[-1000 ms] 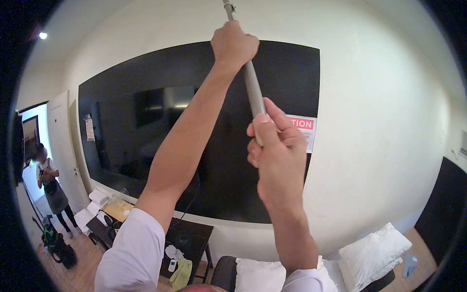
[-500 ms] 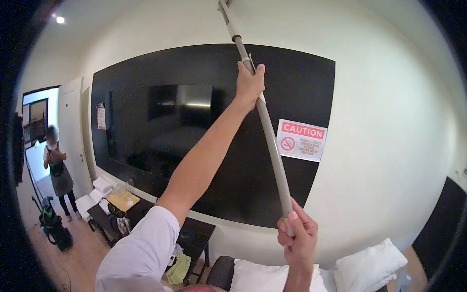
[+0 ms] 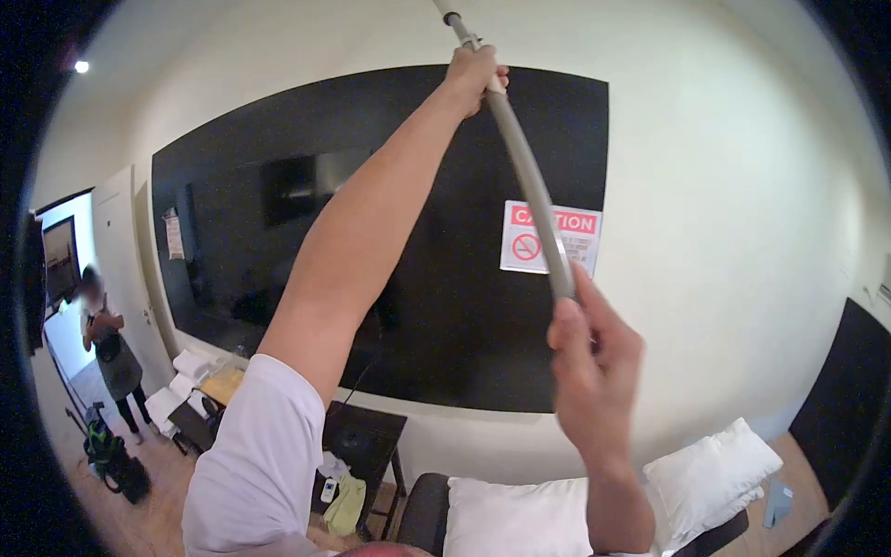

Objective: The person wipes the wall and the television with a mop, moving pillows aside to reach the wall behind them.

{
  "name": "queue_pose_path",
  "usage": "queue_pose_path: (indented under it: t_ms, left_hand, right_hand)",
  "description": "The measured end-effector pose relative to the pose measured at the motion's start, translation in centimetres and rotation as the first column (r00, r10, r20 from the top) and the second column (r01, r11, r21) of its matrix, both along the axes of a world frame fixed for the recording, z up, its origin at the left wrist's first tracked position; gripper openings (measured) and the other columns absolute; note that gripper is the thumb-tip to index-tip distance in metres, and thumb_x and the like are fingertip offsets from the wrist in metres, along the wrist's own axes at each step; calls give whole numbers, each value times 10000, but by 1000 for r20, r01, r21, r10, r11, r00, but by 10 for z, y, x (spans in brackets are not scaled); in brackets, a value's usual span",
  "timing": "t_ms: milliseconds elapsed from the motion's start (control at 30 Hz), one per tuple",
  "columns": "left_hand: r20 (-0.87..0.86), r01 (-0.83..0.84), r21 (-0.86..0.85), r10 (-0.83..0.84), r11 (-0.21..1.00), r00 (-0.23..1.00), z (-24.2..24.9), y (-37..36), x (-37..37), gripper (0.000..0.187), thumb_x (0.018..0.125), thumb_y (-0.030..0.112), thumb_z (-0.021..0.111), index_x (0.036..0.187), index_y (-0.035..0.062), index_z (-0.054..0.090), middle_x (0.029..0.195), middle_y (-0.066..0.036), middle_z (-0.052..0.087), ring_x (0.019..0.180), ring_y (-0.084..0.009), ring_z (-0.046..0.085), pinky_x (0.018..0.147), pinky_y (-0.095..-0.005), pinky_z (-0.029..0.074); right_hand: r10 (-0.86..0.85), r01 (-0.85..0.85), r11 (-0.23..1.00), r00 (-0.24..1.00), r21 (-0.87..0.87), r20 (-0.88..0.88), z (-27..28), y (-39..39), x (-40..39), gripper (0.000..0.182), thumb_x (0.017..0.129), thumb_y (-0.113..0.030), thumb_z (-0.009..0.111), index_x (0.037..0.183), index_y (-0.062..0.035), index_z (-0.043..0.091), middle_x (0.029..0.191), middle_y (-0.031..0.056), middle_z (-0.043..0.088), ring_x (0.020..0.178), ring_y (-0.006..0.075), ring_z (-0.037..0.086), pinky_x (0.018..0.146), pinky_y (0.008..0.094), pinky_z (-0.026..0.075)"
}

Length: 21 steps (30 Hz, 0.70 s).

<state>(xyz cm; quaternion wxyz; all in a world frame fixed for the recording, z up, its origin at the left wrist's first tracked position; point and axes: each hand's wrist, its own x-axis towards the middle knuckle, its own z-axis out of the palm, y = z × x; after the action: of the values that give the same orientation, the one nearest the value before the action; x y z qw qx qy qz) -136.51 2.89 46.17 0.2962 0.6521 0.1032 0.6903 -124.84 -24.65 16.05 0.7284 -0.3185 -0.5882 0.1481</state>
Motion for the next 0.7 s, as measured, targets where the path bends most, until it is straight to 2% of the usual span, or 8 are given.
queue_pose_path:
  t_ms: [67,133,200,400,467,500,533,700]
  left_hand:
    - [-91,-140,-4,139,990,986,-17,-30,1,621,1065,317,548,1429,-85,247,1210,-246,572,718,-239,721,576,-367,617]
    - [-230,-230,2,225,973,947,-36,-39,3,699,1074,363,543,1454,-78,155,1317,-273,492,741,-273,746,569,-387,631]
    - [-203,-215,-36,203,976,958,-48,-22,4,679,1070,302,547,1486,-52,143,1308,-273,501,723,-268,744,555,-363,622]
    - [-171,-264,-35,254,964,952,-65,26,2,695,1059,133,516,1586,36,73,1185,-221,587,685,-228,722,532,-331,595]
    - [-117,-407,-28,401,913,909,-68,44,0,716,1016,86,526,1617,31,141,1378,-214,553,855,-259,745,589,-341,616]
    - [-107,-420,-32,415,907,904,-67,54,-1,715,1016,84,528,1628,36,161,1485,-216,473,1145,-343,673,798,-397,624]
    - [-103,-421,-30,416,907,904,-65,64,0,715,1016,84,528,1628,36,161,1485,-216,473,1145,-343,673,798,-397,624]
    - [-70,-563,103,571,820,818,-60,86,2,752,1023,113,545,1633,11,116,1516,-239,441,1382,-412,493,1158,-488,409]
  right_hand:
    - [-106,100,991,992,88,64,1,37,0,417,1074,-117,563,1461,38,561,754,-54,494,610,20,387,523,208,319]
    - [-129,120,983,990,139,61,-1,72,-2,414,1074,-105,567,1465,32,559,759,-51,491,632,29,388,538,214,320]
    - [-194,172,967,976,186,104,-7,111,0,410,1076,-112,569,1463,22,564,768,-52,502,645,29,397,535,220,321]
    - [162,-156,983,985,96,-57,-24,193,-7,425,1077,-160,585,1483,-35,567,785,-53,526,640,16,433,530,189,350]
    - [249,-239,966,962,101,-110,-26,215,-18,434,1077,-168,585,1492,-45,559,777,-45,530,630,22,439,525,188,358]
    - [248,-238,966,963,104,-104,-25,224,-21,434,1077,-168,585,1492,-45,559,777,-45,530,630,22,439,525,188,358]
    - [260,-248,962,959,111,-112,-23,232,-24,432,1077,-173,586,1490,-46,562,775,-43,530,624,23,438,523,188,360]
    - [288,-270,953,948,137,-134,-15,263,-25,415,1074,-175,586,1472,-60,585,764,-32,528,582,11,419,479,170,329]
